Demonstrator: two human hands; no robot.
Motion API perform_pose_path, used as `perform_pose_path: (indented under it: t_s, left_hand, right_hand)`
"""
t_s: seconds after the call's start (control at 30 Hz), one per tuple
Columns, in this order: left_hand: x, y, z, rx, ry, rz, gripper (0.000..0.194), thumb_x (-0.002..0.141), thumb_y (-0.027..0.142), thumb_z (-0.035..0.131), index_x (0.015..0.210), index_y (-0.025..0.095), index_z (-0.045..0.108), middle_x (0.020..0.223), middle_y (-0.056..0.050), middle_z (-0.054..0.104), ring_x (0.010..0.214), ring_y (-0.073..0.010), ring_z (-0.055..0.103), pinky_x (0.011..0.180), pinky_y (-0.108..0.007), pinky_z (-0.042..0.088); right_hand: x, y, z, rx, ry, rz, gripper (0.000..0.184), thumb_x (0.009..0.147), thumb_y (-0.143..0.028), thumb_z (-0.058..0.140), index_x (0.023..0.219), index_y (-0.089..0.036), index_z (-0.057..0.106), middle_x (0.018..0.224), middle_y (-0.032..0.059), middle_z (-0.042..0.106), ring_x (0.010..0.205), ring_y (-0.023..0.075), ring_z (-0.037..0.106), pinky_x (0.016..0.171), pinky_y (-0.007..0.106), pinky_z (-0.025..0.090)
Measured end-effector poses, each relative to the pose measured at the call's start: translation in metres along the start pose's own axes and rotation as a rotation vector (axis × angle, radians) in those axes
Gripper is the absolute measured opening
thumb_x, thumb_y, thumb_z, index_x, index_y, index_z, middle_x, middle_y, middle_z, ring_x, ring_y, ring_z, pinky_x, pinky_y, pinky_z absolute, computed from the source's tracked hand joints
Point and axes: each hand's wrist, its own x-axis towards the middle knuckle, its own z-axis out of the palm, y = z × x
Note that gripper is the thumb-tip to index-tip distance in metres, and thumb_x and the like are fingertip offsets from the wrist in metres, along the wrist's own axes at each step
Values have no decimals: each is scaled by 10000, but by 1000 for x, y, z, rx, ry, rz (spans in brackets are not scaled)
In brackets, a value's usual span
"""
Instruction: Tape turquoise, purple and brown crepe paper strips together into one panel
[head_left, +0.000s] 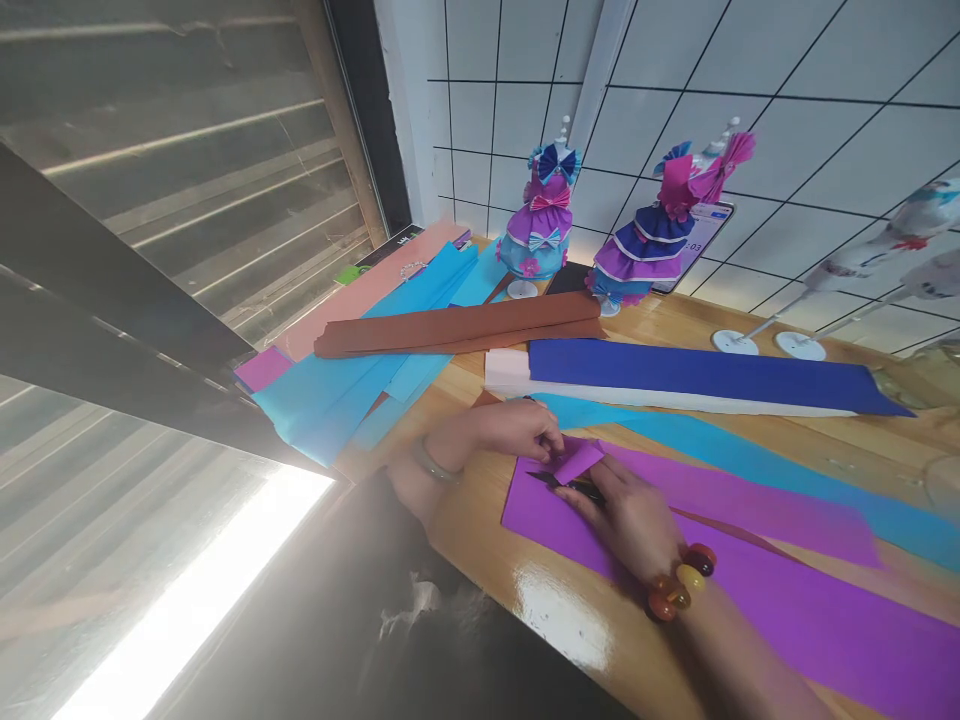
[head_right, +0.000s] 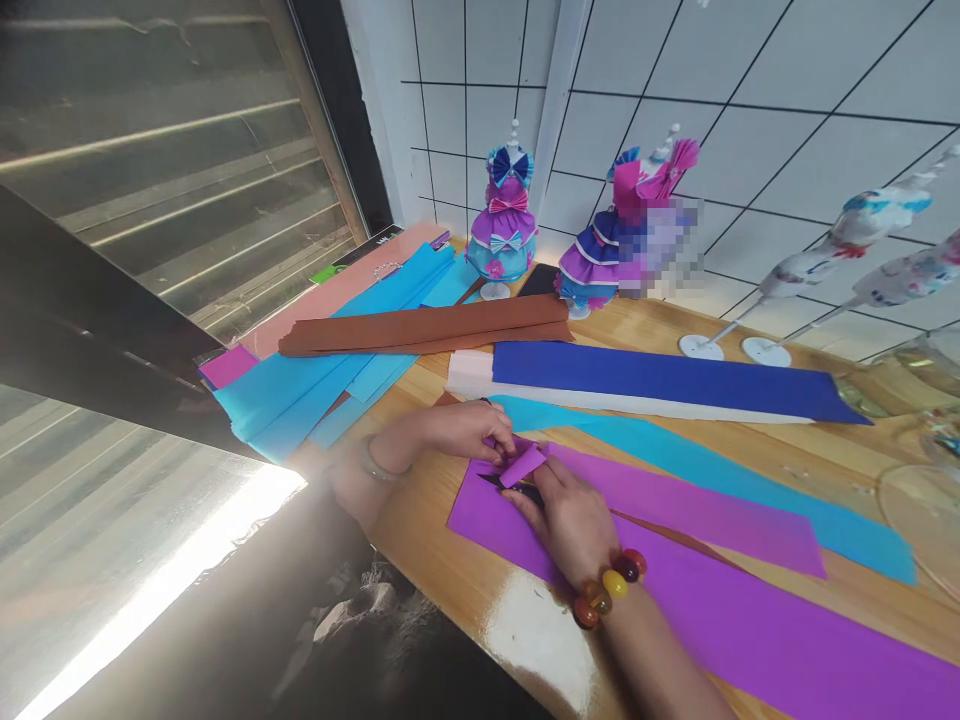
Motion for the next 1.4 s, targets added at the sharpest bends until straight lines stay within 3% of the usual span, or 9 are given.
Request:
perform_pose_path:
  t_s: [0.37, 0.63, 0.8, 0.9, 1.03, 1.13, 1.4]
  left_hand:
    - [0, 5, -3, -33, -19, -37, 124, 733, 136, 612, 811, 182, 697, 755, 6, 663, 754, -126, 547, 678, -215, 362]
    - [-1, 10, -6, -118, -36, -123, 299, 712, 75, 566, 969, 194, 660, 716, 35, 655, 669, -96, 555, 602, -194, 355]
    - [-2, 14, -9, -90, -11, -127, 201, 685, 73, 580, 848, 177, 636, 685, 35, 614, 652, -102, 540, 564, -201, 335]
    - [-2, 16, -10, -78, -16, -155, 329, 689, 83, 592, 1000, 185, 621, 747, 28, 626, 711, -117, 554, 609, -205, 353]
    - [-3, 15, -9, -88, -31, -186, 602, 712, 55, 538, 1293, 190, 457, 791, 21, 649, 796, -144, 572, 685, -222, 381]
    - [-3, 15, -9, -80, -36, -189, 659, 702, 50, 525, 1336, 184, 408, 809, 11, 651, 814, -155, 579, 683, -228, 392]
    - [-2, 11, -7, -88, -44, -170, 628, 696, 73, 544, 1304, 198, 452, 879, 0, 671, 804, -146, 596, 665, -219, 396]
  right_hand:
    - [0, 1, 6, 22, 6, 0, 292, 893, -430, 461, 1067, -230, 584, 1150, 73, 624, 999, 210, 618, 815, 340, 509]
    - [3, -5, 6, -5, 8, 17, 324, 880, -460, 469, 1026, -202, 600, 1029, 76, 651, 890, 220, 638, 723, 346, 514]
    - [3, -7, 4, 17, -5, 26, 256, 875, -437, 494, 927, -211, 601, 886, 34, 666, 803, 188, 638, 684, 315, 500]
    - [4, -9, 4, 25, -14, 41, 248, 869, -436, 507, 935, -217, 601, 910, 35, 666, 824, 185, 637, 714, 310, 496]
    - [5, -12, 6, 12, 12, 27, 248, 873, -428, 504, 974, -221, 597, 959, 39, 667, 845, 190, 641, 716, 313, 493]
    - [6, -13, 8, -1, 22, 27, 244, 874, -424, 503, 977, -223, 596, 953, 34, 670, 837, 189, 644, 699, 311, 493]
    - [6, -16, 7, -1, 36, 32, 256, 885, -417, 484, 1022, -227, 588, 977, 37, 665, 831, 192, 643, 680, 314, 497]
